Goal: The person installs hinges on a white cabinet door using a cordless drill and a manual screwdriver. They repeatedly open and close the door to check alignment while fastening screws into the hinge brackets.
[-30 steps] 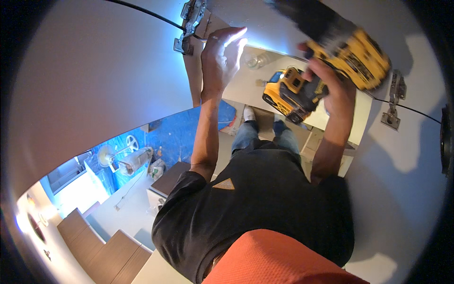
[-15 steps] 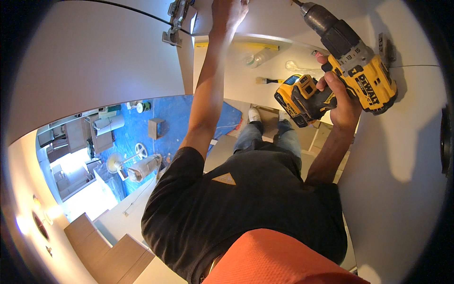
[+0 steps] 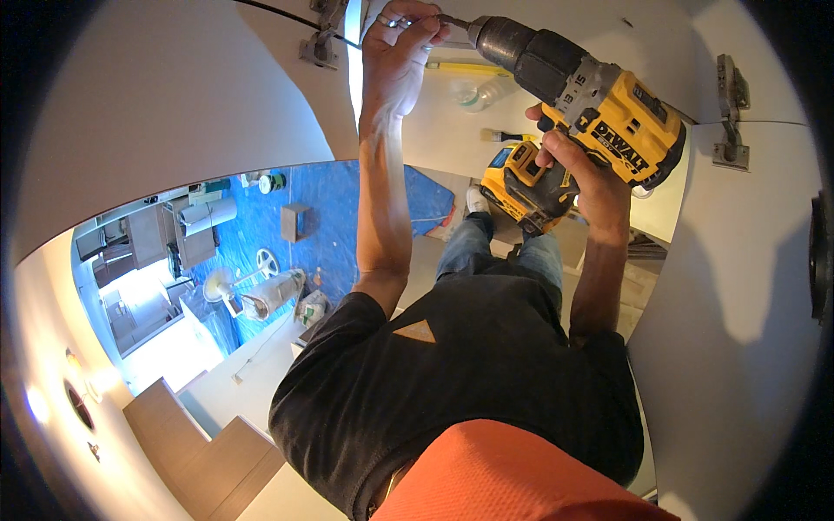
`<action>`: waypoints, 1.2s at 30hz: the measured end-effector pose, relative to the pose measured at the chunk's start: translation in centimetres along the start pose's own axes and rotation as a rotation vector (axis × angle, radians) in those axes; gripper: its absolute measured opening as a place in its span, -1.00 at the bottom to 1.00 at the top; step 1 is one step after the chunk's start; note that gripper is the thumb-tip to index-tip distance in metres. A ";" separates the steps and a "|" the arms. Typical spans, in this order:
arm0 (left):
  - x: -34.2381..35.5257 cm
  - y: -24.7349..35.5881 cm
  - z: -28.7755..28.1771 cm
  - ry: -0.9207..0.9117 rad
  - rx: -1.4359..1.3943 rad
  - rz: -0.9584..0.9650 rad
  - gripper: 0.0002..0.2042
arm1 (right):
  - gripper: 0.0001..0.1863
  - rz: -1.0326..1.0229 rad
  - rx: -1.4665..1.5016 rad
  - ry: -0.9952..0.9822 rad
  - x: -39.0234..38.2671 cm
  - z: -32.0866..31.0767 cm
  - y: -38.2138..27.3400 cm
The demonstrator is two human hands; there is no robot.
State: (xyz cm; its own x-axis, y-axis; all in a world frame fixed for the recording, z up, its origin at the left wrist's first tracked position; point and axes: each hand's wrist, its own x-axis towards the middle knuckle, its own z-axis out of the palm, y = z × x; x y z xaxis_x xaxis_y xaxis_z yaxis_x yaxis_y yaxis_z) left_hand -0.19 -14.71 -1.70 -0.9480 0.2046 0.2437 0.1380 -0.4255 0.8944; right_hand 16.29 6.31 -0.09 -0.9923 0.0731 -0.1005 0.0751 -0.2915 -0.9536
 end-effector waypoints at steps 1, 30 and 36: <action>-0.2 -0.3 -0.2 -0.010 -0.070 0.001 -0.86 | -0.62 -0.009 -0.007 -0.016 0.0 -0.1 0.2; 0.6 2.5 -4.3 0.215 -0.565 -0.123 -0.76 | -0.70 0.203 0.147 -0.226 9.1 5.9 1.6; 1.0 2.7 -4.4 0.193 -0.569 -0.129 -0.76 | -0.65 0.164 0.142 -0.270 9.7 5.7 1.1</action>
State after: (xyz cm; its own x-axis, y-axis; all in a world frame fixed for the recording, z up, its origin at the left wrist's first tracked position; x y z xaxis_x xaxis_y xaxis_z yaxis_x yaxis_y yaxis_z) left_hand -1.99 -19.54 -0.70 -0.9890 0.1451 0.0273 -0.1053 -0.8228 0.5585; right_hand 6.19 1.28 -0.50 -0.9600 -0.2352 -0.1519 0.2397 -0.4098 -0.8801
